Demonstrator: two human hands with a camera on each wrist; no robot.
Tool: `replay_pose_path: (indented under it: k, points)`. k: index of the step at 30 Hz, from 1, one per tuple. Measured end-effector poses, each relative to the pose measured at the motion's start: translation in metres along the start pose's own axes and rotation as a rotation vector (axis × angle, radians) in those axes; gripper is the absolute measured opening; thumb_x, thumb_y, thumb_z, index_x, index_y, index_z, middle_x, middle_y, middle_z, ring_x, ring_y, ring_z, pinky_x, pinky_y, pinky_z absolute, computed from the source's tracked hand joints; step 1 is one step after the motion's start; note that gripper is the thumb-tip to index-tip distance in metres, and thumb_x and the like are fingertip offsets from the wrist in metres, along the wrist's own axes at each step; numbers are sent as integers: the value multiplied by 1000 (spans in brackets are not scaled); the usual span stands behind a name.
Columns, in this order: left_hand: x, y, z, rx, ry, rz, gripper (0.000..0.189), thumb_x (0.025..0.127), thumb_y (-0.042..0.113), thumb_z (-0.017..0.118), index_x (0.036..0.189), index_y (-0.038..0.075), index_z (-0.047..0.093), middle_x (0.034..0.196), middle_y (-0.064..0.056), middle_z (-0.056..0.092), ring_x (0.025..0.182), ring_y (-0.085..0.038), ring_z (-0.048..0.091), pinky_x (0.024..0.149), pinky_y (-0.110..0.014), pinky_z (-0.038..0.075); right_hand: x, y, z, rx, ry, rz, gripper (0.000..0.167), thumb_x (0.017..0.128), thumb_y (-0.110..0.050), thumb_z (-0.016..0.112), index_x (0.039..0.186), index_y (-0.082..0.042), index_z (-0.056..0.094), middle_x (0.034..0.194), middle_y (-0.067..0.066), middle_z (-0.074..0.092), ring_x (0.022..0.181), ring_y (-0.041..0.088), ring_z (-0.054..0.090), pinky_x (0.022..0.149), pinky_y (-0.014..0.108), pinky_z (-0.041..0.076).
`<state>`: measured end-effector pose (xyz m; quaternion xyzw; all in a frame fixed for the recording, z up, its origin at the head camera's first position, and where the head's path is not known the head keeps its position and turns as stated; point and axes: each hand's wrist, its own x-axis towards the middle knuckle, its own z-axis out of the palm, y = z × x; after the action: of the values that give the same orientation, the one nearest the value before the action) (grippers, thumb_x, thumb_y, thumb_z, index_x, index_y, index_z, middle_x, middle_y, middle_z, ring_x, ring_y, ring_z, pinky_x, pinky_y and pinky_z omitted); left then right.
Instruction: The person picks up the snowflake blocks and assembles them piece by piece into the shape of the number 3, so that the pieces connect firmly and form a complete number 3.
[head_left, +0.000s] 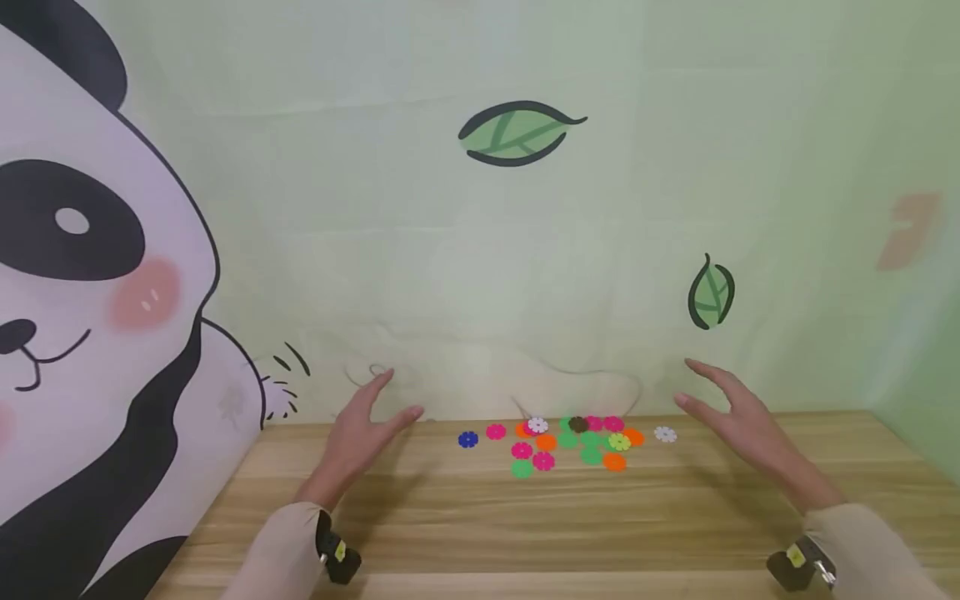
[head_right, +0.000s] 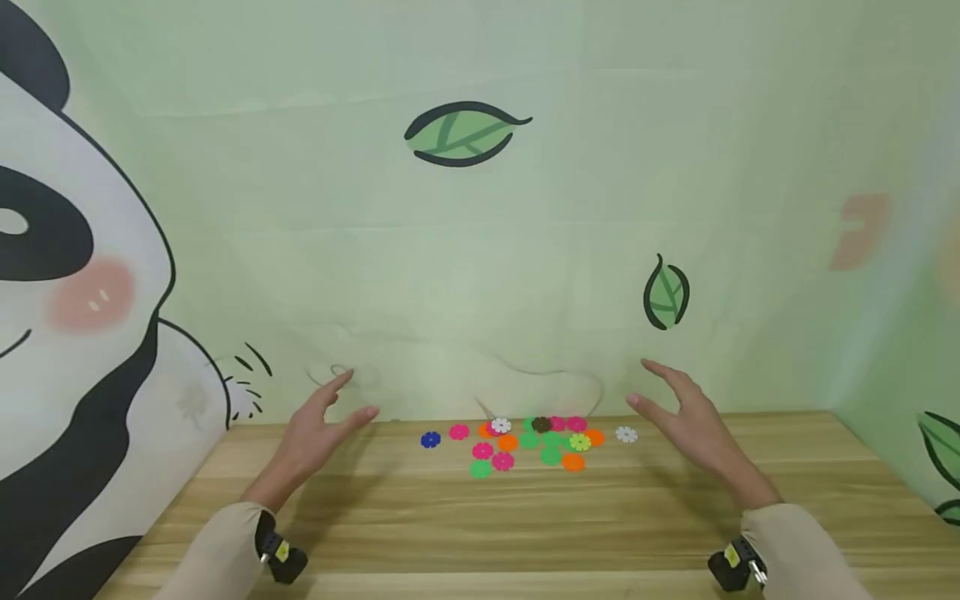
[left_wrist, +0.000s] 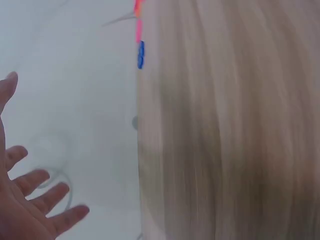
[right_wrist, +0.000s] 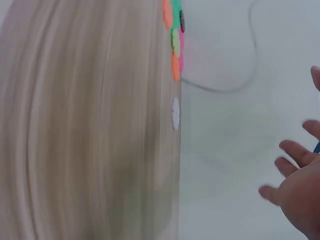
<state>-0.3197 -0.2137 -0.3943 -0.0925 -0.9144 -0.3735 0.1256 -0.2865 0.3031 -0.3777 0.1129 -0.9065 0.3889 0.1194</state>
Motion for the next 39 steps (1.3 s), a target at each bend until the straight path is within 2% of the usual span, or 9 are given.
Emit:
replay_pose_path:
  k: [5, 8, 11, 13, 15, 20, 23, 32, 39]
  points:
    - [1, 0, 7, -155, -6, -29, 85, 95, 54, 76, 163, 14, 43, 167, -16, 39, 146, -42, 46, 114, -64, 43, 1, -1, 9, 102, 28, 16, 66, 109, -39, 63, 156, 3, 45, 157, 31, 45, 145, 51, 40, 115, 71, 37]
    - [3, -1, 15, -234, -24, -34, 78, 95, 46, 79, 159, 13, 49, 165, -15, 43, 143, -41, 50, 112, -62, 46, 2, -1, 16, 147, 31, 44, 62, 109, -39, 63, 154, 1, 49, 152, 27, 53, 139, 47, 49, 112, 63, 46]
    - [6, -1, 24, -303, -39, -38, 70, 96, 34, 81, 156, 10, 53, 161, -16, 47, 142, -40, 52, 112, -59, 48, 4, -1, 23, 197, 20, 62, 59, 108, -39, 63, 152, -1, 53, 149, 23, 58, 134, 42, 57, 106, 38, 54]
    - [8, -1, 30, -347, -49, -38, 66, 97, 25, 81, 154, 7, 55, 159, -18, 49, 141, -40, 53, 112, -57, 48, 5, -1, 27, 219, 10, 65, 57, 108, -39, 64, 150, -2, 56, 147, 21, 61, 130, 39, 60, 98, 22, 53]
    - [9, -1, 34, -381, -61, -41, 64, 96, 20, 81, 153, 4, 55, 158, -18, 51, 140, -40, 54, 112, -56, 48, 6, -1, 32, 242, 1, 69, 54, 107, -37, 66, 148, -2, 58, 144, 19, 63, 127, 37, 63, 93, 15, 51]
    - [10, -2, 41, -462, -80, -66, 62, 96, 14, 81, 151, 2, 55, 155, -17, 54, 138, -40, 56, 113, -54, 48, 6, -1, 47, 306, -37, 69, 48, 105, -28, 70, 142, 2, 62, 138, 21, 67, 121, 38, 66, 92, 21, 57]
    - [10, -4, 44, -496, -77, -84, 60, 96, 12, 81, 150, 1, 57, 152, -18, 57, 136, -39, 58, 113, -53, 48, 7, -1, 56, 314, -69, 90, 48, 104, -29, 72, 140, 2, 64, 136, 19, 69, 118, 35, 67, 92, 22, 57]
    - [10, -6, 60, -494, -133, -106, 50, 98, 12, 78, 145, 4, 63, 145, -18, 64, 130, -37, 63, 111, -55, 50, 8, 1, 70, 293, -140, 143, 43, 101, -29, 75, 134, -1, 70, 126, 11, 73, 110, 25, 66, 95, 35, 55]
    - [13, -10, 73, -503, -128, -99, 47, 95, 7, 81, 139, -2, 66, 135, -21, 69, 122, -36, 68, 109, -53, 51, 7, 6, 77, 350, -217, 133, 39, 100, -18, 75, 132, 4, 69, 129, 21, 70, 108, 30, 70, 93, 42, 61]
